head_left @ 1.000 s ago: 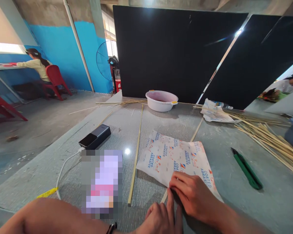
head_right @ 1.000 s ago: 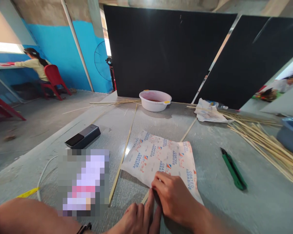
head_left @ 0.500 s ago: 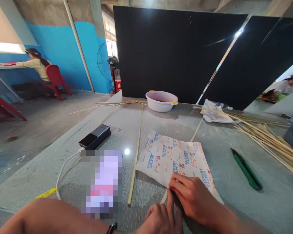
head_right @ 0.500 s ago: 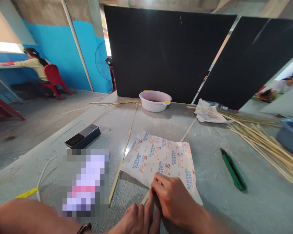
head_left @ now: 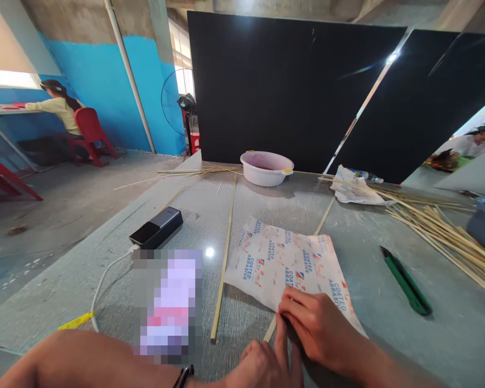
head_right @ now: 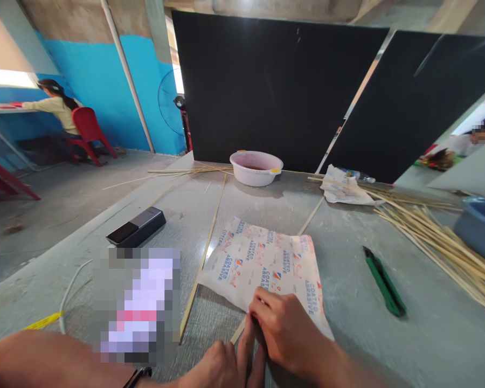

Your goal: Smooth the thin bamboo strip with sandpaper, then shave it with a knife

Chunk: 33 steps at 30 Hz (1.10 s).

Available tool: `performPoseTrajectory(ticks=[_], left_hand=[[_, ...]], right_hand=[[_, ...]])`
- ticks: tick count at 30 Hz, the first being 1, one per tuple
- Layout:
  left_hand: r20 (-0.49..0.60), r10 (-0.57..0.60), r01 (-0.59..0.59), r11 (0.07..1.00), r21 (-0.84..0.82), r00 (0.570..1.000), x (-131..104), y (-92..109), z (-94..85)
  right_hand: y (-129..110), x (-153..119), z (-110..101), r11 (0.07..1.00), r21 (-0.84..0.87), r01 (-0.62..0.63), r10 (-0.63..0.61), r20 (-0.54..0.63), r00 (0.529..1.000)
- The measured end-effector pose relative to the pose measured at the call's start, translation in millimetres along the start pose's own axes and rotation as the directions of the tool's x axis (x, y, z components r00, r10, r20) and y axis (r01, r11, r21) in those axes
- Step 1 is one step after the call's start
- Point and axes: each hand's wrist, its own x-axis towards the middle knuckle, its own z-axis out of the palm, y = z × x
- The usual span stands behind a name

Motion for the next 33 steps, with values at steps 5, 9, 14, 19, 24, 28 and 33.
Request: performPoseTrajectory(ticks=[5, 9, 14, 19, 24, 28, 33], left_hand=[[-0.013, -0.002, 0.003, 0.999, 0.038, 1.0, 2.9, -0.6, -2.2], [-0.03, 0.012, -0.01, 0.997, 0.074, 0.999, 2.5, -1.5, -0.8], [0.004, 0.059, -0.059, 0.995, 0.079, 0.998, 2.0, -2.5, -2.7], [-0.026, 0.012, -0.01, 0.997, 0.08, 1.0, 2.3, -0.1, -2.0], [0.015, 0.068, -0.069, 0.993, 0.093, 0.998, 1.4, 0.0, -0.4], [0.019, 0.049, -0.05, 0.996, 0.068, 0.999, 2.6, -2.8, -3.0], [0.093, 0.155, -0.162, 0.985, 0.067, 0.983, 4.2, -6.6, -6.0]], right_hand=[[2.3, 0.0, 0.6, 1.0, -0.013, -0.023, 0.022, -0.041, 0.999], [2.1, -0.6, 0.9, 1.0, 0.001, -0.005, 0.005, 0.008, 1.0], [3.5, -1.0, 0.7, 0.999, -0.037, -0.002, 0.0, -0.029, 1.0], [2.6, -2.0, 1.3, 1.0, -0.027, -0.002, 0.001, -0.018, 1.0], [0.4, -1.0, -0.5, 0.983, -0.143, 0.116, -0.118, -0.005, 0.993], [0.7, -0.8, -2.1, 0.976, -0.19, 0.103, -0.108, -0.017, 0.994], [-1.0, -2.4, -3.8, 0.975, -0.168, 0.143, -0.145, -0.001, 0.989]])
